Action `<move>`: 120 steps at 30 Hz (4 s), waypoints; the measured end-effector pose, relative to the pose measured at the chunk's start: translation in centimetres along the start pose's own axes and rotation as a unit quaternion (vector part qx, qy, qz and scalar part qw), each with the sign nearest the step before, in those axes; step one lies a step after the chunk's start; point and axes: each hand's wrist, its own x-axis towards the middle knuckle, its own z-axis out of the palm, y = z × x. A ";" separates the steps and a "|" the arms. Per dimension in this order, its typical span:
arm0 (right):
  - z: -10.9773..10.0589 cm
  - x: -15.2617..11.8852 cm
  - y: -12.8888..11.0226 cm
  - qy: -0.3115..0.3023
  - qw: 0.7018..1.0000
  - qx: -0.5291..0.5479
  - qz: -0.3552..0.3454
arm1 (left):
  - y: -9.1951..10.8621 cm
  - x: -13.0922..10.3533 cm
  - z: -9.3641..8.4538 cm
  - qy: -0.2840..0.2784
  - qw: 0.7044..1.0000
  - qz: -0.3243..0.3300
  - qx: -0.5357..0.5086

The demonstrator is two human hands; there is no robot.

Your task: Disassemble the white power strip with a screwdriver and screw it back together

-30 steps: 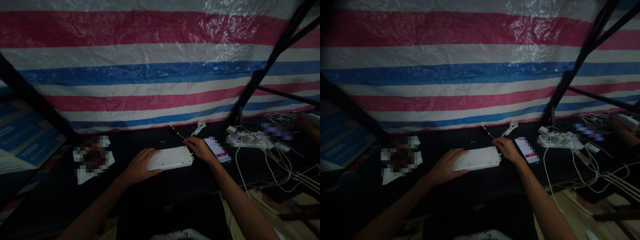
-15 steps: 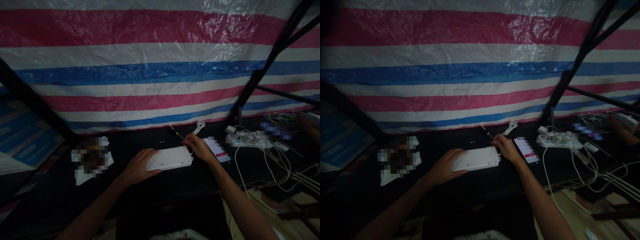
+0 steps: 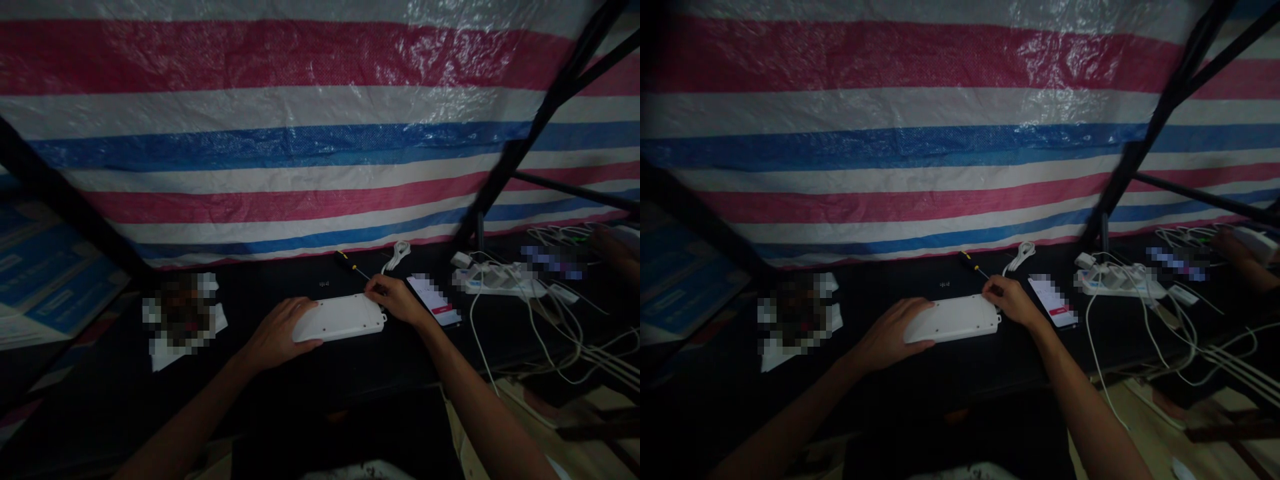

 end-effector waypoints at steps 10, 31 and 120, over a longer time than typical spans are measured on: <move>0.0 -0.7 -2.3 -0.005 0.987 -0.128 -0.096 | 0.0 0.0 0.0 -0.005 1.000 -0.005 0.004; 1.3 0.8 -1.7 0.042 0.967 -0.228 -0.107 | 0.0 0.0 -0.1 -0.005 1.000 0.000 0.009; 1.1 1.0 -2.5 -0.009 0.980 -0.153 -0.123 | -0.1 0.0 0.1 -0.004 1.000 -0.002 -0.009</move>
